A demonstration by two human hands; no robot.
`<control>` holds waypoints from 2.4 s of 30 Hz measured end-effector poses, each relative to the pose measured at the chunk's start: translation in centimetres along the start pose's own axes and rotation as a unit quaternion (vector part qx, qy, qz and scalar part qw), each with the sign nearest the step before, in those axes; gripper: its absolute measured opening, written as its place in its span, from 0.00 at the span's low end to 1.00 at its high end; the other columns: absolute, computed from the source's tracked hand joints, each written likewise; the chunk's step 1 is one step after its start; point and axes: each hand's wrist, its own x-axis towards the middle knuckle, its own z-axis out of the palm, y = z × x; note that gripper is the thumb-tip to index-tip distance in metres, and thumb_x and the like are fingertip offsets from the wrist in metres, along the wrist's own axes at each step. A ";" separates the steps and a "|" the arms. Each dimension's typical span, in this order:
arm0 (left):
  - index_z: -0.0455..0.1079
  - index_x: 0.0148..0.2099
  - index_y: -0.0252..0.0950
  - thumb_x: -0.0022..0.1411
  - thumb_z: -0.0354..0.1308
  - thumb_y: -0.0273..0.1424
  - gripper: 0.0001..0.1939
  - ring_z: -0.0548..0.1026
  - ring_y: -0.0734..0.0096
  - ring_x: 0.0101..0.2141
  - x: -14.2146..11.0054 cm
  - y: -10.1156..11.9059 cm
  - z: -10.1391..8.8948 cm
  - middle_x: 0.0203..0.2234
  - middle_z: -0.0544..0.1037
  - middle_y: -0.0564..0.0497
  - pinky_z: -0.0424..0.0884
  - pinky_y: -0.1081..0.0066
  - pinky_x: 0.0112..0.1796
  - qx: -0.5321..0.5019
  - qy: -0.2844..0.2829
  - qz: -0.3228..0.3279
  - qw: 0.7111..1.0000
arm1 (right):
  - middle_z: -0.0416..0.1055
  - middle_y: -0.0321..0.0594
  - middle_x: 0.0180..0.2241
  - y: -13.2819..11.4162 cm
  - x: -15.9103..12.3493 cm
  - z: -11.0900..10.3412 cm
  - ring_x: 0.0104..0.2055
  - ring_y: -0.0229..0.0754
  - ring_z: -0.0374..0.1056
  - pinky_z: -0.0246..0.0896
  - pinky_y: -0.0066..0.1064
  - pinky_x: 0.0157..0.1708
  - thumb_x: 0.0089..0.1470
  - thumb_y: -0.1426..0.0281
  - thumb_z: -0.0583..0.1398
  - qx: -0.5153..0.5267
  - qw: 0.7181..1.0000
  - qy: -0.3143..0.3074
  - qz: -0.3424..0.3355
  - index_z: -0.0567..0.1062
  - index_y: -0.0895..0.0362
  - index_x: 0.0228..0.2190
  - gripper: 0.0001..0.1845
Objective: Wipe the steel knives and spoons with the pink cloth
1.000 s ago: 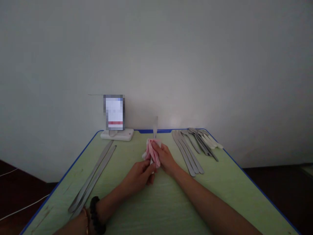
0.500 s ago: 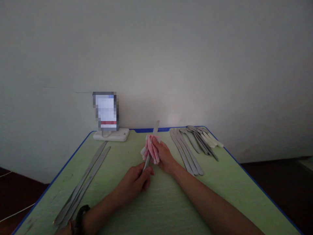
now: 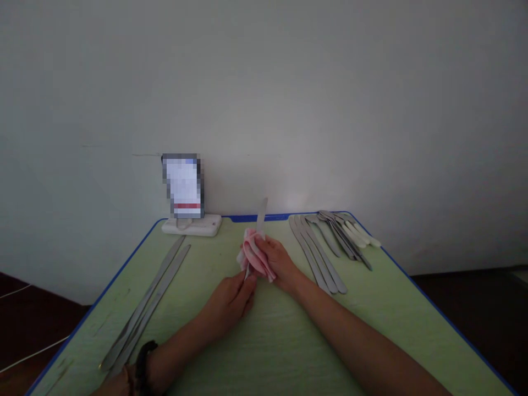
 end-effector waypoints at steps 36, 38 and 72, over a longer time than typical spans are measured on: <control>0.65 0.34 0.36 0.62 0.43 0.45 0.19 0.60 0.75 0.16 -0.1 -0.4 0.1 0.12 0.63 0.60 0.57 0.75 0.21 -0.120 -0.043 -0.024 0.992 | 0.73 0.37 0.20 -0.4 0.8 -0.7 0.19 0.36 0.67 0.61 0.26 0.19 0.51 0.51 0.61 0.077 0.996 0.042 0.020 0.75 0.60 0.26 0.23; 0.64 0.35 0.37 0.63 0.41 0.47 0.20 0.58 0.75 0.14 0.0 -0.6 0.2 0.11 0.61 0.62 0.55 0.75 0.19 -0.140 -0.011 -0.032 0.990 | 0.73 0.37 0.19 -0.1 0.5 -0.5 0.19 0.36 0.66 0.60 0.26 0.19 0.48 0.51 0.63 0.036 0.999 0.016 0.006 0.75 0.61 0.26 0.23; 0.58 0.25 0.41 0.65 0.38 0.47 0.22 0.61 0.73 0.14 -0.7 0.0 0.2 0.07 0.61 0.61 0.62 0.73 0.23 -0.049 -0.012 -0.048 0.998 | 0.76 0.44 0.23 -0.7 1.0 -1.2 0.23 0.41 0.69 0.63 0.30 0.22 0.49 0.49 0.60 -0.030 0.994 0.100 -0.031 0.76 0.61 0.25 0.25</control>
